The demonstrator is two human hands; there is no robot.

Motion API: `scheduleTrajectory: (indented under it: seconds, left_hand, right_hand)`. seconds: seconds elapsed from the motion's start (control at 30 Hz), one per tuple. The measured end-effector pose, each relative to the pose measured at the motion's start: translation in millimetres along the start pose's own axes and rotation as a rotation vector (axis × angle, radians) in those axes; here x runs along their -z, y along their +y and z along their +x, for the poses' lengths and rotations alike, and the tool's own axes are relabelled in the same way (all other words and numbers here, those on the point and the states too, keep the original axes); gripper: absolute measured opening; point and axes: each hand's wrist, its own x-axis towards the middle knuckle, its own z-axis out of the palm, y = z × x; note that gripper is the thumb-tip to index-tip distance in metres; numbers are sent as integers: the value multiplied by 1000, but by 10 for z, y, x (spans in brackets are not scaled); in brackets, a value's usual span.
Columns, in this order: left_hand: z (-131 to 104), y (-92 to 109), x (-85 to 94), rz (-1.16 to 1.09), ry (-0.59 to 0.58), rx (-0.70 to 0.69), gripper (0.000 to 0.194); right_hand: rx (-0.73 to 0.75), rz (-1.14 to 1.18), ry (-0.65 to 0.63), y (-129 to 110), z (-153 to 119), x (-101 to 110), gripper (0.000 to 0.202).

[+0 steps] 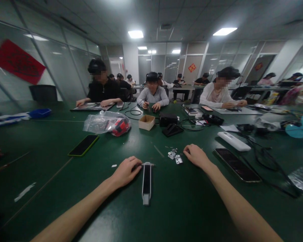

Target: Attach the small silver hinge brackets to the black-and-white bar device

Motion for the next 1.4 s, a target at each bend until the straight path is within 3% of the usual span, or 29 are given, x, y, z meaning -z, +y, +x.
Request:
scheduleTrajectory:
  seconds: [0.8,1.07,1.13,1.23,1.33,1.4]
  left_hand:
    - [-9,32,27,4,9,2,13]
    - [-11,49,44,4,2,1,14]
    - [-11,52,49,-2,0,3,15]
    - [-11,52,47,-18,6,14,17]
    - [-14,69,59,-26,29,27,20]
    - [-19,99,82,-24,58,32,21]
  right_hand:
    - [-100,63,-144,-113,-55,100,19]
    - [-26,92,-137,-141,-102,145,12]
    - [-1,99,-99,-138,-118,160,14]
    - [72,130,85,-217,-164,167,20]
    - [206,250,265,-482,-264,125,22]
    - [288,367,290,-749,-364,59,20]
